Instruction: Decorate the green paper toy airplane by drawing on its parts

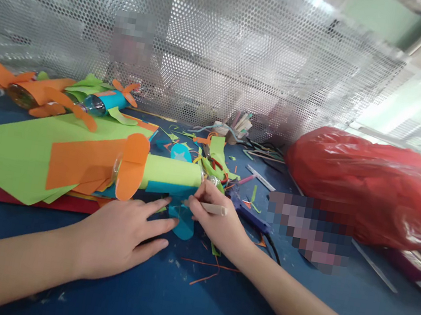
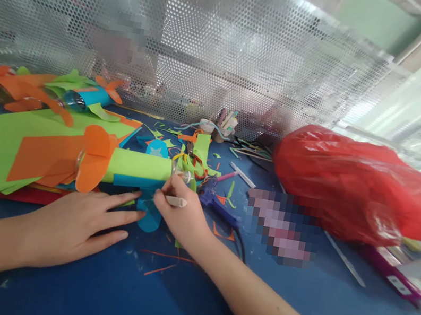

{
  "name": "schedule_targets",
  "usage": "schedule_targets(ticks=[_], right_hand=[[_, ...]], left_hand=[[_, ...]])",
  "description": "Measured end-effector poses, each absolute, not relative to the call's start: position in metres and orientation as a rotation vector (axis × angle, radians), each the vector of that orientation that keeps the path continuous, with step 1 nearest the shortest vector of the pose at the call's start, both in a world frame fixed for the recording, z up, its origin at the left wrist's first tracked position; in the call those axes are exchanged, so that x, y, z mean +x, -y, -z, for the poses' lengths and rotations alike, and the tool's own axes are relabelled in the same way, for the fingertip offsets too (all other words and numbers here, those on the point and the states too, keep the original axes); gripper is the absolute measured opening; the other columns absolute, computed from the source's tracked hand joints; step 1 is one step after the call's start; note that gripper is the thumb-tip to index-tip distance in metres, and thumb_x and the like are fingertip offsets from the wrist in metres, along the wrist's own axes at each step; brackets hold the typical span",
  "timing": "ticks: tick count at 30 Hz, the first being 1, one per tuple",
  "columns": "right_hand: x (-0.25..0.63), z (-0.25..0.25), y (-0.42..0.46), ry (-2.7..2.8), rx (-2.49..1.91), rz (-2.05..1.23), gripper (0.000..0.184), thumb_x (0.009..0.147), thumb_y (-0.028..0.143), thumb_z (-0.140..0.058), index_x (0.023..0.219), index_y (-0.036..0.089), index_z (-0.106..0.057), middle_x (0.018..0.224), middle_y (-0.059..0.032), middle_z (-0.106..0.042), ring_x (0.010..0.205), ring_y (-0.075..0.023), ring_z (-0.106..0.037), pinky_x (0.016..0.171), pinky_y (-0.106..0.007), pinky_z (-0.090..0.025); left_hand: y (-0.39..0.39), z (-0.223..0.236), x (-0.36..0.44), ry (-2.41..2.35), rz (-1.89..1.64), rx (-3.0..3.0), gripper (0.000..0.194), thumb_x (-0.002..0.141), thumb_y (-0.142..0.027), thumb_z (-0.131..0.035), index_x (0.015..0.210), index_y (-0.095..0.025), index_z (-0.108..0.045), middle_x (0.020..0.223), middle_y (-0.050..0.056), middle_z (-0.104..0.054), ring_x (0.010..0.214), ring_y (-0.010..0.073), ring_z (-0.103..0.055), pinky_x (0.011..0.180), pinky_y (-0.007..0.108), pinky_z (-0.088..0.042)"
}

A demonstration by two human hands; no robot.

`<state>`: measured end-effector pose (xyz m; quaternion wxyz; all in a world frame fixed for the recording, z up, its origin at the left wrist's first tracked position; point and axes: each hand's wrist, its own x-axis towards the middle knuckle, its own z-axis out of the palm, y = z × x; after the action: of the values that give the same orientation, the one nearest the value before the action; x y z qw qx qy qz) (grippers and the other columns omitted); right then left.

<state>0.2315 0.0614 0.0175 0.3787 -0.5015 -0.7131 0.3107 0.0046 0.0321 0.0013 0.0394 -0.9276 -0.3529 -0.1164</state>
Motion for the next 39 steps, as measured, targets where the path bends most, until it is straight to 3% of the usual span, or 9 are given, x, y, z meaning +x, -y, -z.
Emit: schedule_targets(ticks=[7, 13, 24, 39], right_hand=[[0.233, -0.016, -0.064, 1.848, -1.287, -0.761, 0.019, 0.088, 0.034, -0.060, 0.078, 0.025, -0.046, 0.069, 0.0051, -0.053, 0.061, -0.0138, -0.051, 0.057, -0.027, -0.046], [0.233, -0.018, -0.063, 1.814, -1.325, -0.761, 0.015, 0.082, 0.032, -0.060, 0.076, 0.025, -0.047, 0.068, 0.0044, -0.054, 0.061, -0.0144, -0.053, 0.056, -0.027, -0.047], [0.235, -0.033, -0.056, 1.804, -1.428, -0.710, 0.016, 0.070, 0.028, -0.057, 0.064, 0.026, -0.043, 0.055, 0.0047, -0.050, 0.053, -0.0139, -0.049, 0.049, -0.025, -0.037], [0.233, -0.032, -0.054, 1.826, -1.395, -0.713, 0.016, 0.070, 0.029, -0.056, 0.063, 0.026, -0.042, 0.055, 0.0048, -0.048, 0.052, -0.0130, -0.045, 0.048, -0.025, -0.033]], left_hand=[[-0.032, -0.005, 0.005, 1.079, 0.331, -2.848, 0.044, 0.110, -0.046, -0.042, 0.141, -0.031, -0.070, 0.151, 0.016, -0.062, 0.103, 0.0359, -0.077, 0.079, 0.052, -0.066], [-0.032, -0.002, 0.004, 1.083, 0.386, -2.847, 0.046, 0.111, -0.046, -0.039, 0.140, -0.031, -0.071, 0.150, 0.016, -0.062, 0.101, 0.0361, -0.077, 0.079, 0.051, -0.065], [-0.032, -0.001, 0.004, 1.077, 0.368, -2.847, 0.044, 0.110, -0.046, -0.041, 0.142, -0.033, -0.068, 0.152, 0.014, -0.062, 0.102, 0.0353, -0.077, 0.080, 0.052, -0.065], [-0.032, -0.002, 0.004, 1.073, 0.361, -2.862, 0.044, 0.110, -0.045, -0.041, 0.142, -0.031, -0.068, 0.152, 0.016, -0.061, 0.105, 0.0374, -0.077, 0.079, 0.054, -0.066]])
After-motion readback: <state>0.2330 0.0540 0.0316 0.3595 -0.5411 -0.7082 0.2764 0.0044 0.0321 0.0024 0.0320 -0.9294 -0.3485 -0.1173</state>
